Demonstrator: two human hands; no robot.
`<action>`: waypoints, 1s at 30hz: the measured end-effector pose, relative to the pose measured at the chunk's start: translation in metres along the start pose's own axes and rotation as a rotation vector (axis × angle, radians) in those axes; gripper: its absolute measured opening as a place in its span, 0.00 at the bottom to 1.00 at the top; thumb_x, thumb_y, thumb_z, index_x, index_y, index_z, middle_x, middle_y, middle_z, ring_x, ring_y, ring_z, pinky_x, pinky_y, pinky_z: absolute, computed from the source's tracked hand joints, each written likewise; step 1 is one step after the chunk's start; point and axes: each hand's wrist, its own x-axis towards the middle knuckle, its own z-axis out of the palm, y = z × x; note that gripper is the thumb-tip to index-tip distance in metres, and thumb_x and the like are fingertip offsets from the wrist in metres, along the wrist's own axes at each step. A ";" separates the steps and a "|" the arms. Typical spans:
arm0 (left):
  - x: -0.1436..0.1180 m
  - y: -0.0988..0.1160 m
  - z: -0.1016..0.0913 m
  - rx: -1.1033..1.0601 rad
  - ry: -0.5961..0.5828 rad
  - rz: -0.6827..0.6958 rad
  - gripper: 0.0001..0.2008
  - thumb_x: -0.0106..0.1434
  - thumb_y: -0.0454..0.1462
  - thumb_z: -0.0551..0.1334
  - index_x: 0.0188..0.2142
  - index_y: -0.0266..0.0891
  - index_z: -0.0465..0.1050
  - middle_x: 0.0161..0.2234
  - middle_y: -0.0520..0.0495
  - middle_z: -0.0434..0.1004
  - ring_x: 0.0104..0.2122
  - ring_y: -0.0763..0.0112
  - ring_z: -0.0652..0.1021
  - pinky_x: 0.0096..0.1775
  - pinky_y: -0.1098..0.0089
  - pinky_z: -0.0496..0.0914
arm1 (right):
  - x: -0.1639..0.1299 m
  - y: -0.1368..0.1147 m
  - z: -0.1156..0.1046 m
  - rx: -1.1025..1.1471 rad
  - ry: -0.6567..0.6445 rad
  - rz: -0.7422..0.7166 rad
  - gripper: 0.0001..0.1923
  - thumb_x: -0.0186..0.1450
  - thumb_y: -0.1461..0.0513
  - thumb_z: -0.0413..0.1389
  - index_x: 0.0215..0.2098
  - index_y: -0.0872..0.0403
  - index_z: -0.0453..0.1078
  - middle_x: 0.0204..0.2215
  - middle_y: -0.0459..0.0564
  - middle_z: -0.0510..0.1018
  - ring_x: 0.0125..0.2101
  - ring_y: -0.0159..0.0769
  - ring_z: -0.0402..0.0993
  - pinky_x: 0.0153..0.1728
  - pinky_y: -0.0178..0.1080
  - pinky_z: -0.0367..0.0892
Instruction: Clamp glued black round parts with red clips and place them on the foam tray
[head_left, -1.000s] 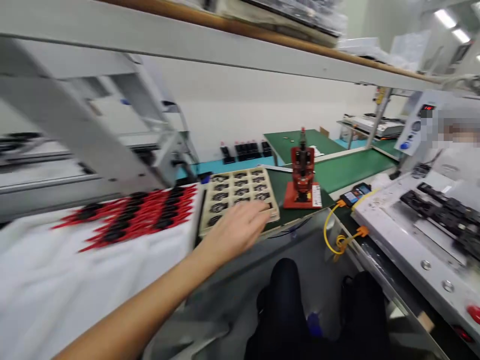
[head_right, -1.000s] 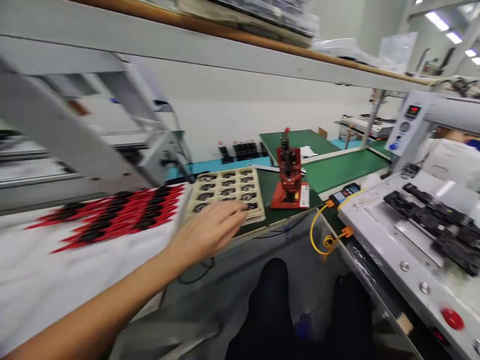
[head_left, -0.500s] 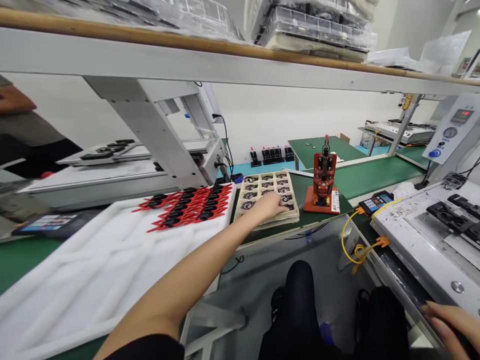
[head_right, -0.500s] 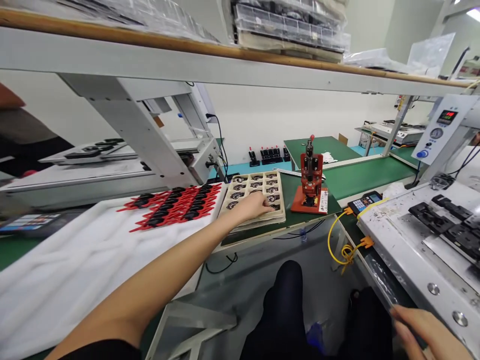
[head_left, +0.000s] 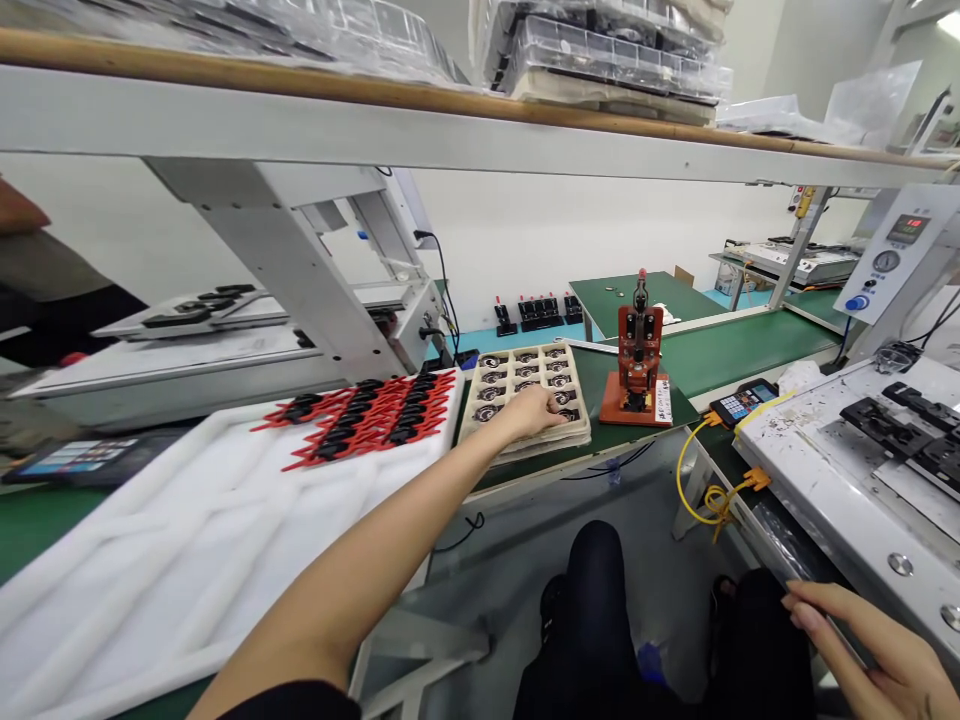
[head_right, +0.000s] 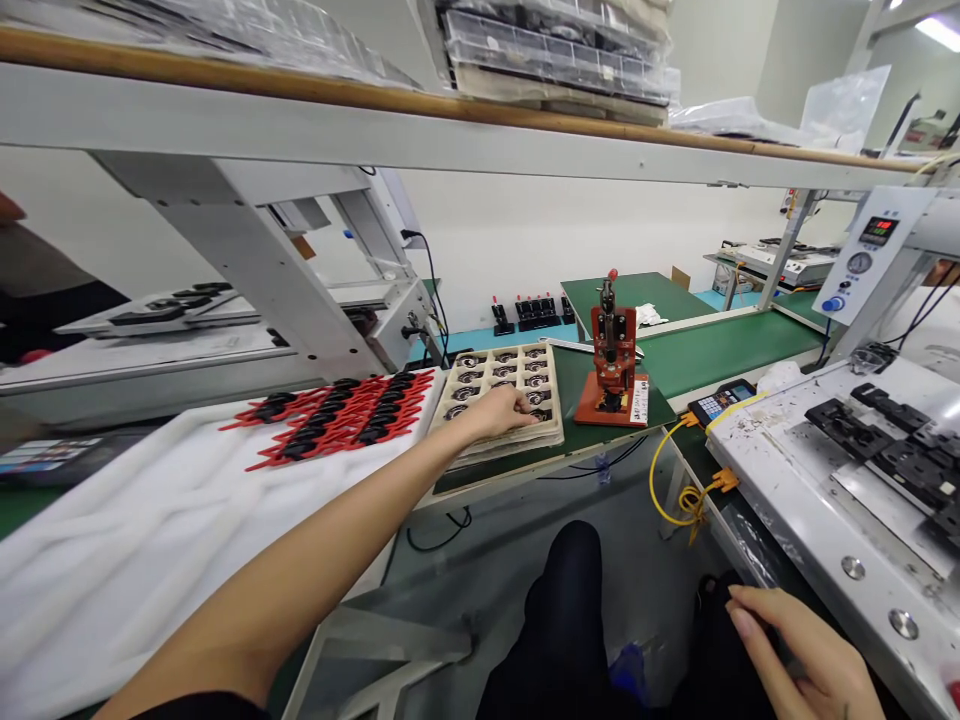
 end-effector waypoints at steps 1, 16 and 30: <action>-0.002 0.002 -0.002 -0.010 0.026 0.005 0.14 0.74 0.44 0.68 0.53 0.37 0.77 0.50 0.44 0.81 0.44 0.61 0.83 0.46 0.57 0.81 | 0.000 -0.003 0.002 0.017 0.003 0.012 0.10 0.71 0.54 0.65 0.49 0.44 0.86 0.43 0.46 0.91 0.40 0.42 0.91 0.48 0.28 0.81; -0.098 0.221 0.025 -0.302 0.561 1.512 0.09 0.77 0.30 0.57 0.52 0.39 0.73 0.46 0.37 0.85 0.45 0.59 0.84 0.46 0.60 0.80 | 0.068 -0.062 0.006 0.451 0.117 0.134 0.27 0.68 0.54 0.68 0.63 0.49 0.72 0.45 0.52 0.83 0.37 0.39 0.80 0.37 0.40 0.79; -0.078 0.332 0.054 -0.444 0.364 1.717 0.11 0.78 0.32 0.57 0.56 0.42 0.72 0.47 0.40 0.84 0.44 0.60 0.85 0.46 0.62 0.80 | 0.034 -0.036 -0.058 0.277 0.276 0.335 0.17 0.64 0.58 0.69 0.50 0.50 0.78 0.32 0.44 0.77 0.30 0.34 0.71 0.32 0.37 0.72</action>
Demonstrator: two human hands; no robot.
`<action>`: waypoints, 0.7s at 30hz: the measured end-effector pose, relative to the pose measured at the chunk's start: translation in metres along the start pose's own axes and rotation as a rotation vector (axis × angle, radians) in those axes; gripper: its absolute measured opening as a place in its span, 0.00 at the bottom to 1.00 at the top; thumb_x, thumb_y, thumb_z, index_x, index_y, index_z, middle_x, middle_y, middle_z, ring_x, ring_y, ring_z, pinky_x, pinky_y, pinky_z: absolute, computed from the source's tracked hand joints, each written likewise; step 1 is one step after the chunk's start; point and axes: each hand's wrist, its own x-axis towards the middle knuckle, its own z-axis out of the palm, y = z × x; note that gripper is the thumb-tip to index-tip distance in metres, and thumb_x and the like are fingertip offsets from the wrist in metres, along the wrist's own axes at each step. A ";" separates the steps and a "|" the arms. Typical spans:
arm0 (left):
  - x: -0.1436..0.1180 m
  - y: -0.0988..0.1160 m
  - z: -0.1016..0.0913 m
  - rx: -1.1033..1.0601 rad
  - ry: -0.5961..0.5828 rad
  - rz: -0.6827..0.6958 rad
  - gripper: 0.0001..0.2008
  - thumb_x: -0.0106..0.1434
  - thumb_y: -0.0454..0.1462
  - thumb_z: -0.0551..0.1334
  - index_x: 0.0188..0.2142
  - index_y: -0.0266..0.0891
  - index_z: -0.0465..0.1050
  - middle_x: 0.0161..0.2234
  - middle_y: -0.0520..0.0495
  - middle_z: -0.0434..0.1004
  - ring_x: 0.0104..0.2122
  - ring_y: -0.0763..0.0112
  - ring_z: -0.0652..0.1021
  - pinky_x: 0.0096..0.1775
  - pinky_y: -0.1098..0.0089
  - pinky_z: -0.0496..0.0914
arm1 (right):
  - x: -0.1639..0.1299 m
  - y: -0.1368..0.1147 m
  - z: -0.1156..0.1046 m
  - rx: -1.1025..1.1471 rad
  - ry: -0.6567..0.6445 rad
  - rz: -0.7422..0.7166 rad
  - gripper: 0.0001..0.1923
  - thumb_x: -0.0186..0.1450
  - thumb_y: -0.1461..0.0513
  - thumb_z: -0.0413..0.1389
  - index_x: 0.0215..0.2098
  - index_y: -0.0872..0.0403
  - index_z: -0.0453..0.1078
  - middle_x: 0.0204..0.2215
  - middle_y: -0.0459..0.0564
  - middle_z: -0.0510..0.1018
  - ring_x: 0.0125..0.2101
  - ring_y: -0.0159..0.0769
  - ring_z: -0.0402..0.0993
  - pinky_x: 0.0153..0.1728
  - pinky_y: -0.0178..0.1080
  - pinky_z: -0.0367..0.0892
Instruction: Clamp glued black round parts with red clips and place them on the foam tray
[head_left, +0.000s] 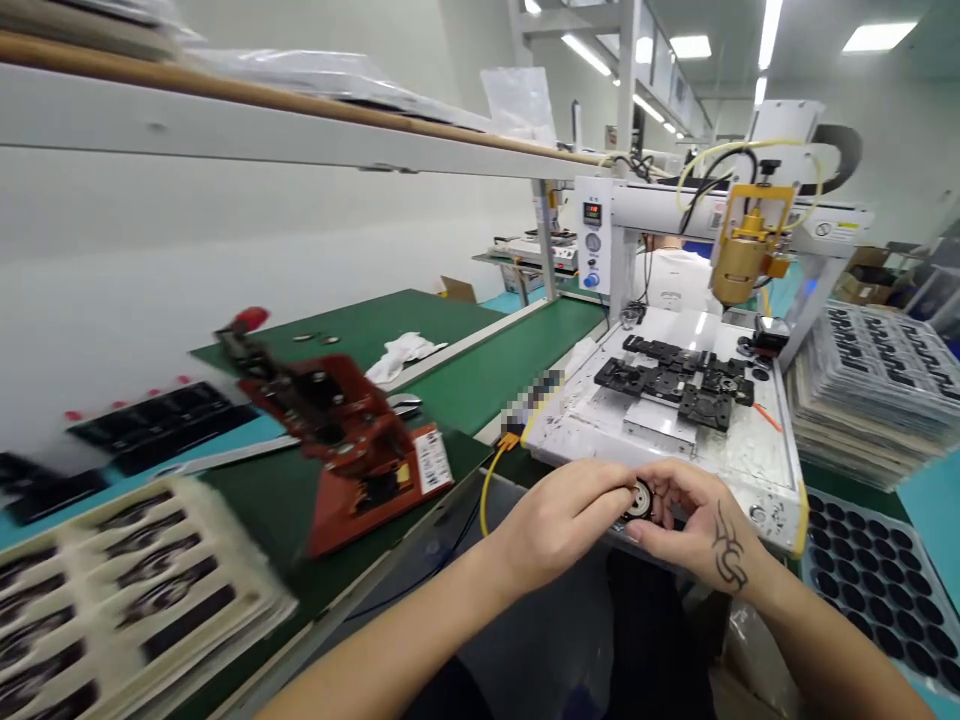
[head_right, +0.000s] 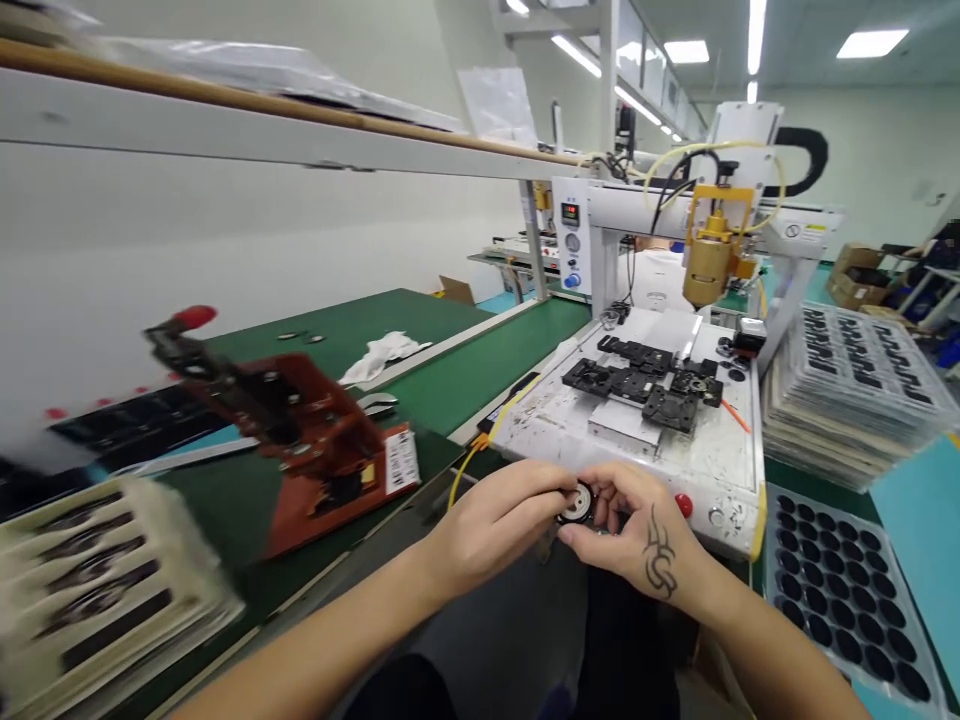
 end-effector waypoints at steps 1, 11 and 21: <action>0.008 -0.005 0.005 -0.033 -0.018 -0.028 0.13 0.78 0.34 0.58 0.59 0.43 0.70 0.50 0.39 0.83 0.48 0.58 0.84 0.49 0.61 0.80 | -0.003 0.003 -0.012 -0.040 0.039 0.015 0.17 0.63 0.58 0.69 0.50 0.50 0.78 0.32 0.44 0.77 0.30 0.35 0.72 0.32 0.37 0.72; 0.161 -0.107 0.096 -0.160 -0.333 -0.366 0.15 0.71 0.41 0.67 0.54 0.39 0.76 0.54 0.37 0.79 0.56 0.52 0.79 0.60 0.55 0.72 | -0.032 0.018 -0.126 -0.374 0.511 0.058 0.20 0.66 0.54 0.67 0.52 0.52 0.76 0.29 0.45 0.73 0.29 0.37 0.69 0.31 0.40 0.69; 0.229 -0.159 0.161 -0.120 -0.822 -0.394 0.18 0.68 0.49 0.72 0.46 0.37 0.80 0.45 0.44 0.84 0.43 0.60 0.83 0.48 0.58 0.77 | -0.086 0.014 -0.160 -0.408 0.636 0.171 0.22 0.66 0.49 0.67 0.54 0.51 0.78 0.31 0.48 0.79 0.30 0.40 0.75 0.31 0.40 0.74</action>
